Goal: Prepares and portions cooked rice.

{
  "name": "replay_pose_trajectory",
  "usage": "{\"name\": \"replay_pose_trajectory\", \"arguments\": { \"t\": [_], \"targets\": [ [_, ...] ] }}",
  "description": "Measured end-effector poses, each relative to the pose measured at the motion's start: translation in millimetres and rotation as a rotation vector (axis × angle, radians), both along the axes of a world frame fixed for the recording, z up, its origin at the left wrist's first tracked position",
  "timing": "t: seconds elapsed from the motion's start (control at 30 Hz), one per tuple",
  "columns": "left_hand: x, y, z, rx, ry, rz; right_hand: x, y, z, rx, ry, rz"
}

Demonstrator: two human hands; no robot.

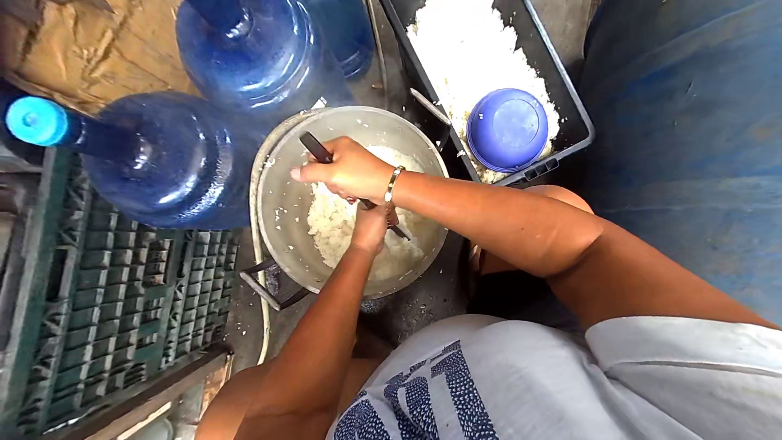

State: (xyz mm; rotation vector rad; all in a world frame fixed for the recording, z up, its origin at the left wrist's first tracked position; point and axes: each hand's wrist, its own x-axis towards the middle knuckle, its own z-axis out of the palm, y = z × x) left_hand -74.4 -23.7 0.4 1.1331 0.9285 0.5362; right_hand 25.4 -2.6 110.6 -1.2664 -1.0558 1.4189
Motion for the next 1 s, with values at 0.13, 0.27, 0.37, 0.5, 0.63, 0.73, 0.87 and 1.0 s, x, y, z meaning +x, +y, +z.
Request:
{"name": "replay_pose_trajectory", "arguments": {
  "t": [0.13,0.27,0.37,0.5,0.63,0.73,0.87,1.0],
  "targets": [
    [4,-5,-27,0.011,-0.011,-0.180,24,-2,3,0.162,-0.221,0.156],
    [14,-7,-20,0.063,0.125,-0.301,44,-9,62,0.266,-1.322,0.574],
    [21,-7,-18,0.102,0.186,-0.456,37,-18,91,0.000,-1.748,0.924],
    [26,-5,-20,0.053,-0.008,-0.652,50,-28,78,-0.348,-1.725,1.168],
    [31,-7,-23,0.003,-0.070,-0.731,63,-39,62,-0.421,-1.678,1.197],
    [30,-6,-30,-0.004,-0.047,-0.743,68,-40,52,-0.290,-1.761,1.217],
    [30,-6,-39,-0.016,-0.043,-0.712,69,-34,46,-0.278,-1.751,1.224],
    [25,-8,-41,-0.017,-0.011,-0.709,70,-29,40,-0.267,-1.714,1.249]
  ]
}}
